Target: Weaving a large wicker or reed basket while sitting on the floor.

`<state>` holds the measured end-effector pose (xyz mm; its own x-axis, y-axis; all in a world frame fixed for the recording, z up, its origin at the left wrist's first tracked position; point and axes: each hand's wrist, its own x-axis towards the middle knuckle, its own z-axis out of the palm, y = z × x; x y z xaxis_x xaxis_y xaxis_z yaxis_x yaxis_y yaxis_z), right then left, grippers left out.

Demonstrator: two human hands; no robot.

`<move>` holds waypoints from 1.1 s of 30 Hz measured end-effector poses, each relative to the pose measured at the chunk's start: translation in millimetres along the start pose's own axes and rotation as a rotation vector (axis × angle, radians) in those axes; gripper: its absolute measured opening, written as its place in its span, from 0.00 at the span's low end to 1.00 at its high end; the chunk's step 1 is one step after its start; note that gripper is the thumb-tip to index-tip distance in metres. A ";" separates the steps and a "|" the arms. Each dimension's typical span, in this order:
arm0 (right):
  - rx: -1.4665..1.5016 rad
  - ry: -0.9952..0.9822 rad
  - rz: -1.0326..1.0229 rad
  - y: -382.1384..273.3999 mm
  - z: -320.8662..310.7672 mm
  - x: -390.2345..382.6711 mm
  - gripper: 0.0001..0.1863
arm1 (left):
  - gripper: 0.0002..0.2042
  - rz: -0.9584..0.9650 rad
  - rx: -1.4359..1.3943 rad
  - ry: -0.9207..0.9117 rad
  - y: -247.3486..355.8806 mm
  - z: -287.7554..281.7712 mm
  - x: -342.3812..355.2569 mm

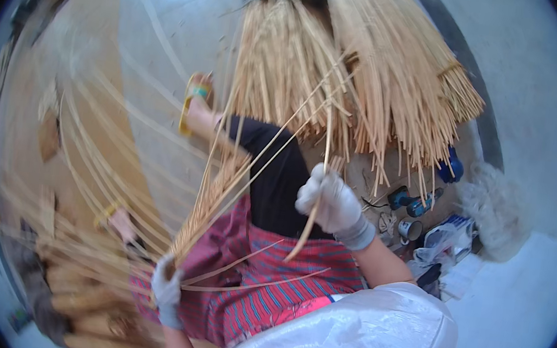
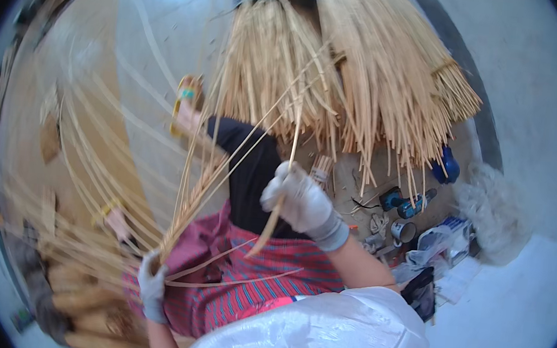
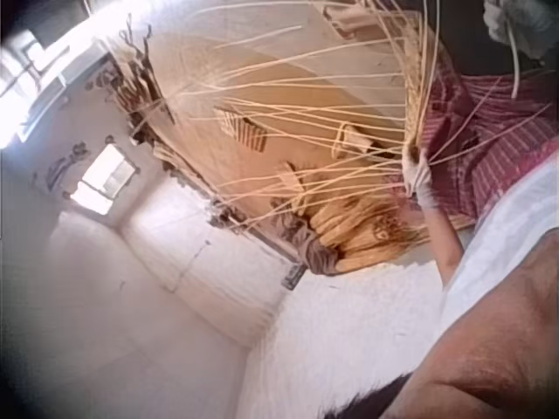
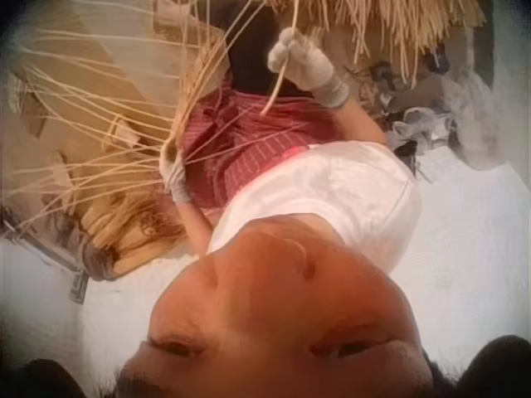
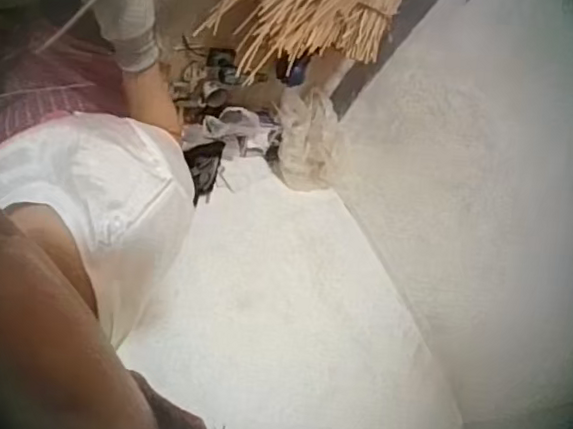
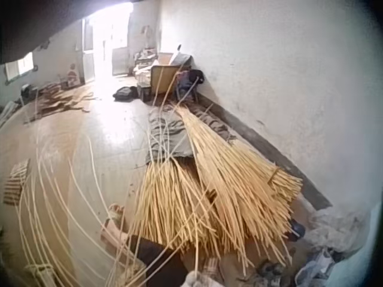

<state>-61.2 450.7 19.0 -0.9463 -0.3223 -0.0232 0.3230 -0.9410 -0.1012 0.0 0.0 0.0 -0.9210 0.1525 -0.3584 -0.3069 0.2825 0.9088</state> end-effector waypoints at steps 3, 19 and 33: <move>-0.958 -0.227 0.262 35.3 51.6 16.3 0.06 | 0.31 -0.083 -0.067 0.043 -26.1 22.2 -22.8; -1.348 -0.316 0.210 259.8 2.4 31.7 0.08 | 0.56 -0.122 0.452 -0.370 40.6 -32.2 -45.7; -1.514 -0.202 0.433 257.1 -6.1 26.8 0.08 | 0.46 -0.074 0.837 0.277 10.0 47.3 -70.5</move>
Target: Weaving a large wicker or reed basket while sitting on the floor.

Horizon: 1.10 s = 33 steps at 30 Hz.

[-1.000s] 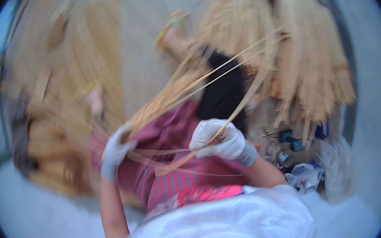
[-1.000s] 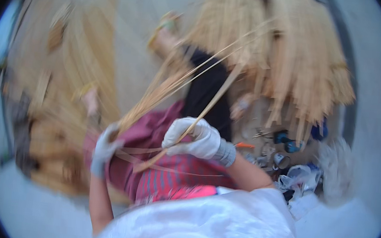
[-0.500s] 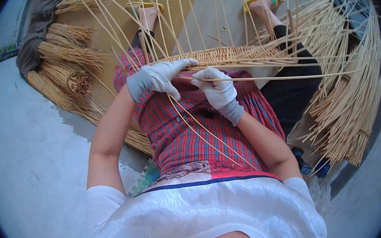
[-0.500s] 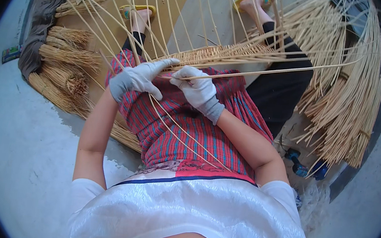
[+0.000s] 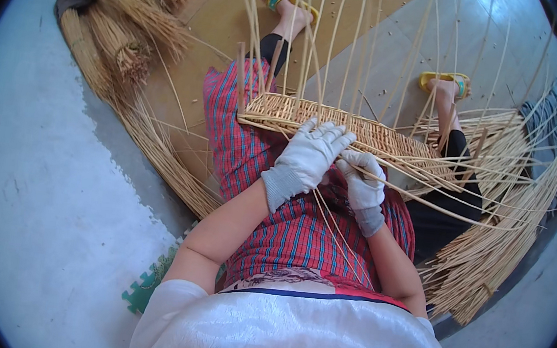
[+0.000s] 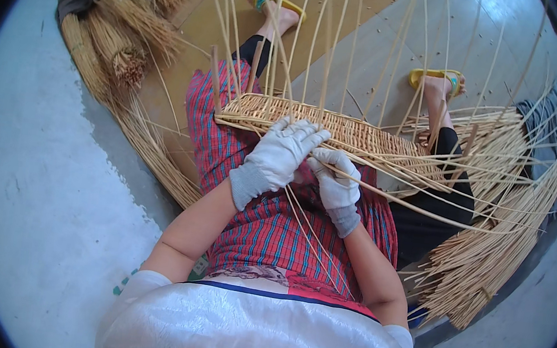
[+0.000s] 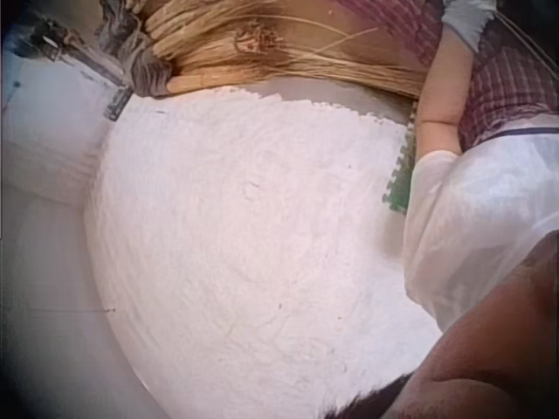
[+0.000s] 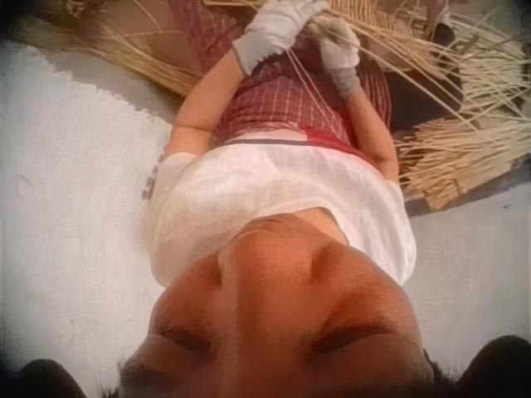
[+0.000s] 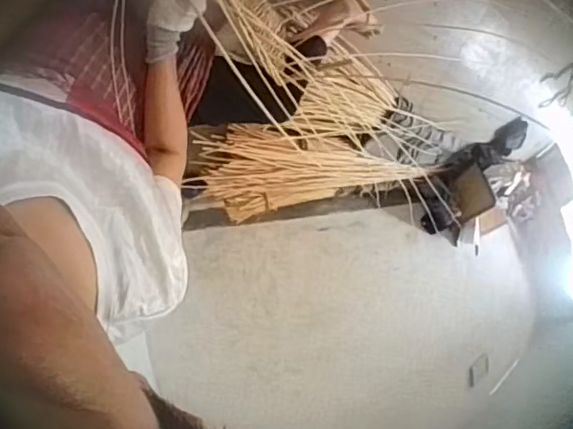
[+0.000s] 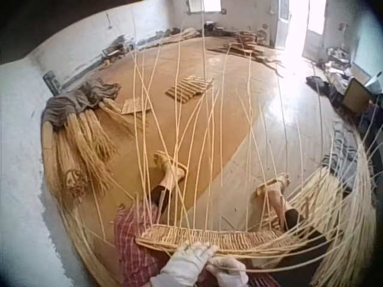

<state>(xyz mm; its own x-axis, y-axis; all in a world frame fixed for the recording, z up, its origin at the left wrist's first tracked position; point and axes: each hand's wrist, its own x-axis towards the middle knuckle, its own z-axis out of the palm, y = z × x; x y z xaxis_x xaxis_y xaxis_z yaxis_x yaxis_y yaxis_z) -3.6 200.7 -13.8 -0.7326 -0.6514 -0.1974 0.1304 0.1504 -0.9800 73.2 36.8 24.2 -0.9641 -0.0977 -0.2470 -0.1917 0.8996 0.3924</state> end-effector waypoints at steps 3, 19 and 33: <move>0.061 0.042 0.101 -7.2 3.1 2.5 0.07 | 0.34 0.003 0.051 0.085 1.0 9.5 0.9; -0.262 0.213 0.397 -77.4 -127.9 24.7 0.39 | 0.16 -0.016 -0.098 0.164 -4.2 8.1 18.2; -0.598 0.177 -0.165 -112.7 -104.5 16.2 0.39 | 0.15 -0.032 -0.093 0.247 -6.3 20.7 22.5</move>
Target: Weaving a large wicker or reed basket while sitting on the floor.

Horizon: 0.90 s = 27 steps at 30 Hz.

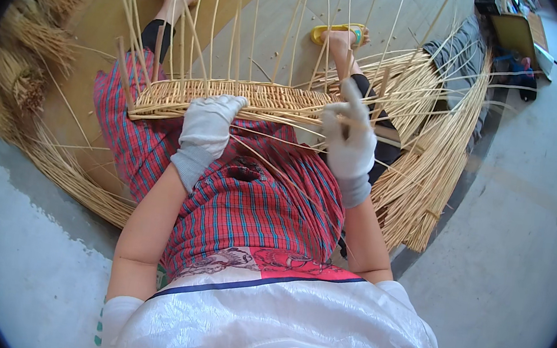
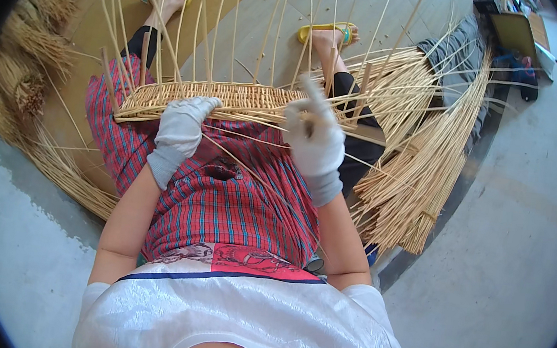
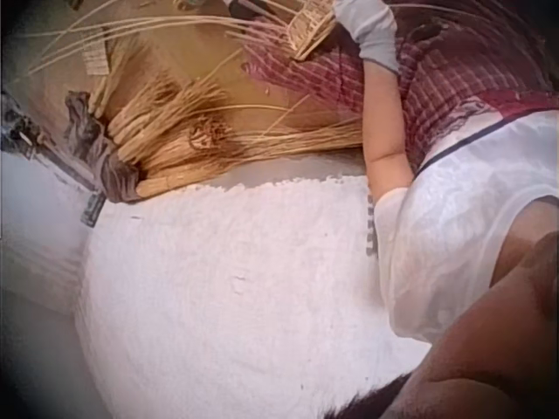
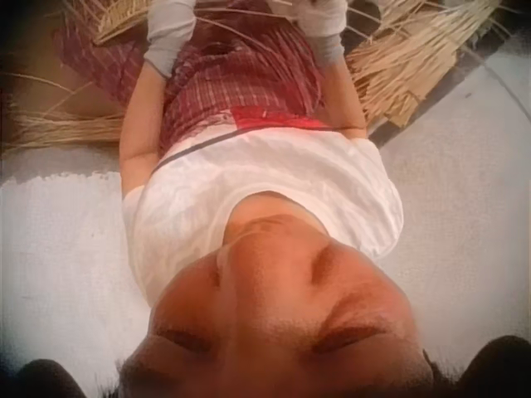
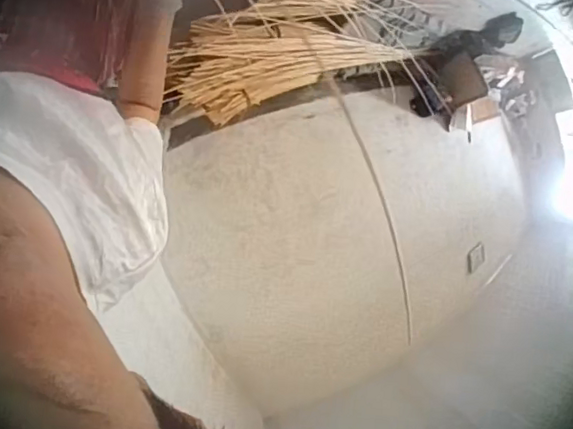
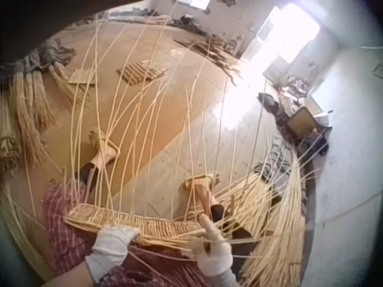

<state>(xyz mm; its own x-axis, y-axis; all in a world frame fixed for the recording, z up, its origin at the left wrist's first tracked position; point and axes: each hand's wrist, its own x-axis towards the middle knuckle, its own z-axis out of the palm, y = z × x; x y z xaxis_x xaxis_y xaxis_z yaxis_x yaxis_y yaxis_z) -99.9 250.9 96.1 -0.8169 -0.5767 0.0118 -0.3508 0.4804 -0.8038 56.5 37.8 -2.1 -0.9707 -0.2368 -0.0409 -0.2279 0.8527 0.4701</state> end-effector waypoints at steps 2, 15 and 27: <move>0.044 0.058 0.213 39.2 0.6 3.6 0.41 | 0.15 -0.021 -0.014 -0.019 4.8 -1.9 2.1; -0.459 -0.111 0.089 -5.0 92.0 117.5 0.53 | 0.16 -0.141 -0.009 -0.052 -0.6 0.4 -0.5; -0.065 -0.328 -0.156 -23.2 183.0 194.1 0.16 | 0.22 -0.004 0.274 0.402 47.2 -3.4 5.6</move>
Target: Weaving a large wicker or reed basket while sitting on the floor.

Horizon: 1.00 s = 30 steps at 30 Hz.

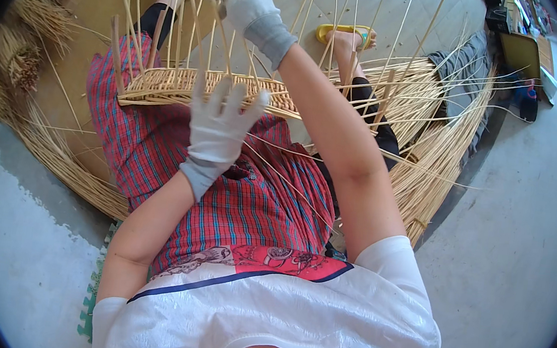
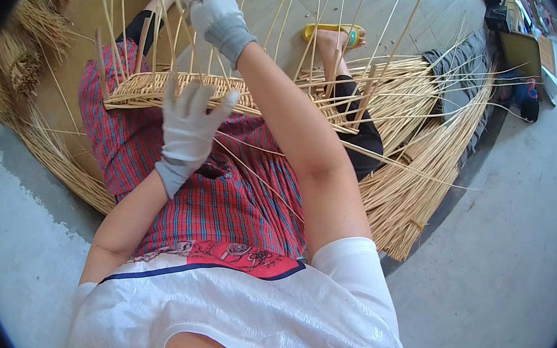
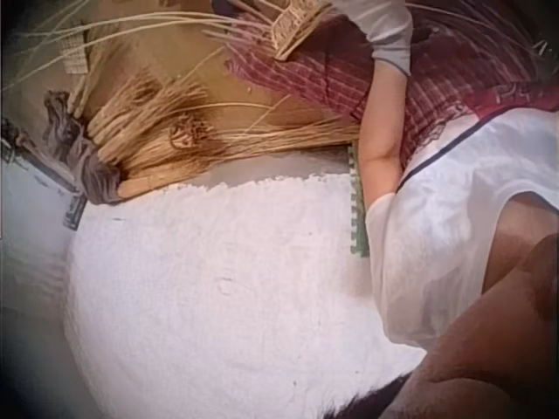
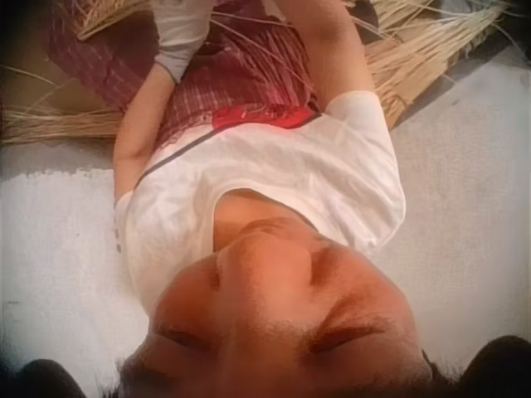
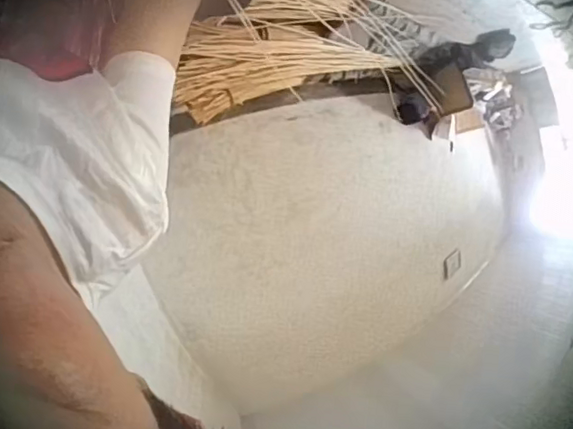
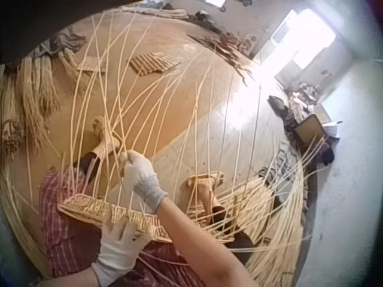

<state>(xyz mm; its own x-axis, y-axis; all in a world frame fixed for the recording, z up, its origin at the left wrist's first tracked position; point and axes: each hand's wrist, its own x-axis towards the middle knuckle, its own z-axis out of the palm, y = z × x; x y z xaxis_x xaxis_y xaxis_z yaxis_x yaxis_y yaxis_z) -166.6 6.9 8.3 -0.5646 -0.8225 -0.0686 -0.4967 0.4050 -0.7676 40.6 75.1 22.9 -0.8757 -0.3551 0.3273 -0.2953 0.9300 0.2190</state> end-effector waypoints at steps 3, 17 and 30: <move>0.411 -0.117 -0.059 13.8 -14.6 -17.1 0.19 | 0.22 0.109 -0.003 -0.334 3.9 21.4 -2.4; -0.766 -0.343 -0.088 58.7 -116.6 -138.9 0.14 | 0.26 0.175 -0.075 -0.263 -4.1 32.7 -3.7; -0.899 -0.355 -0.185 -55.0 -111.9 -257.0 0.05 | 0.26 0.198 -0.325 -0.236 -9.3 -17.9 -28.8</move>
<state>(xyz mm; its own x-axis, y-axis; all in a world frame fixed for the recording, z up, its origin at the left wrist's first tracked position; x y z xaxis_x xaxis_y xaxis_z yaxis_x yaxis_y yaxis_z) -67.9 240.7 139.4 -0.2700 -0.9161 -0.2963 -0.9567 0.2900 -0.0248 75.5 75.0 27.8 -0.9776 -0.1070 0.1813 -0.0112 0.8864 0.4629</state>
